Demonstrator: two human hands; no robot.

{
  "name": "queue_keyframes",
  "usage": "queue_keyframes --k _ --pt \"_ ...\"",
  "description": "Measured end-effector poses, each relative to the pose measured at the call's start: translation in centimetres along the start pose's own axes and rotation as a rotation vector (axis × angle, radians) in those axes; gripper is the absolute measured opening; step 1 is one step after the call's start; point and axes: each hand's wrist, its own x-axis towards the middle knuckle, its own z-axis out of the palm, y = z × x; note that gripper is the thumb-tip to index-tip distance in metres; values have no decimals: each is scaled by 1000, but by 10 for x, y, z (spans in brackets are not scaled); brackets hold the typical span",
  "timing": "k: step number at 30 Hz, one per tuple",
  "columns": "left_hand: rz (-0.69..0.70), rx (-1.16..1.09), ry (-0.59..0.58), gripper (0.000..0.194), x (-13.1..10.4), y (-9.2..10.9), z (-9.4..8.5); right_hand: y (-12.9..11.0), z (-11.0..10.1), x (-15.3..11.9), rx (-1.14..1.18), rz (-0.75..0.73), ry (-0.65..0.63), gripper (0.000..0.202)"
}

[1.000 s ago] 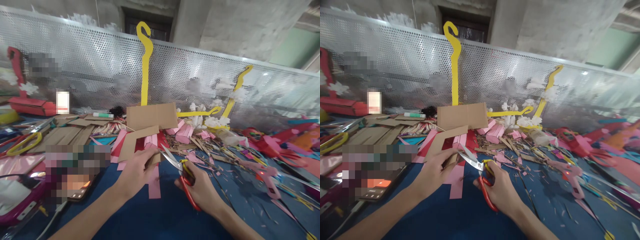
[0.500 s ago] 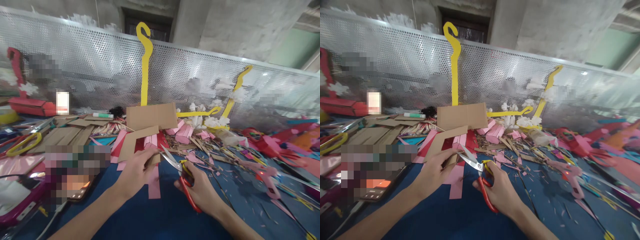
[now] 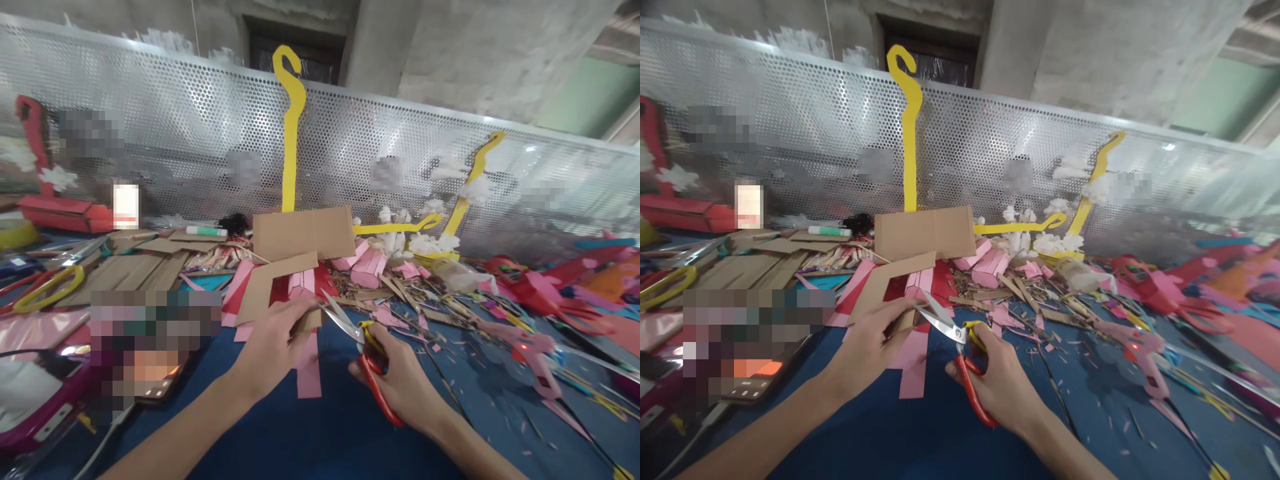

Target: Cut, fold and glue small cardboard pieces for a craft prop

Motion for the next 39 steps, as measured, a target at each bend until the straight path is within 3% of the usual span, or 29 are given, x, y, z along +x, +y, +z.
queue_keyframes --k 20,39 --pt "32 3 23 27 2 2 -1 -4 -2 2 10 10 59 40" --pt "18 -2 22 29 -1 0 1 0 0 1 6 10 20 36"
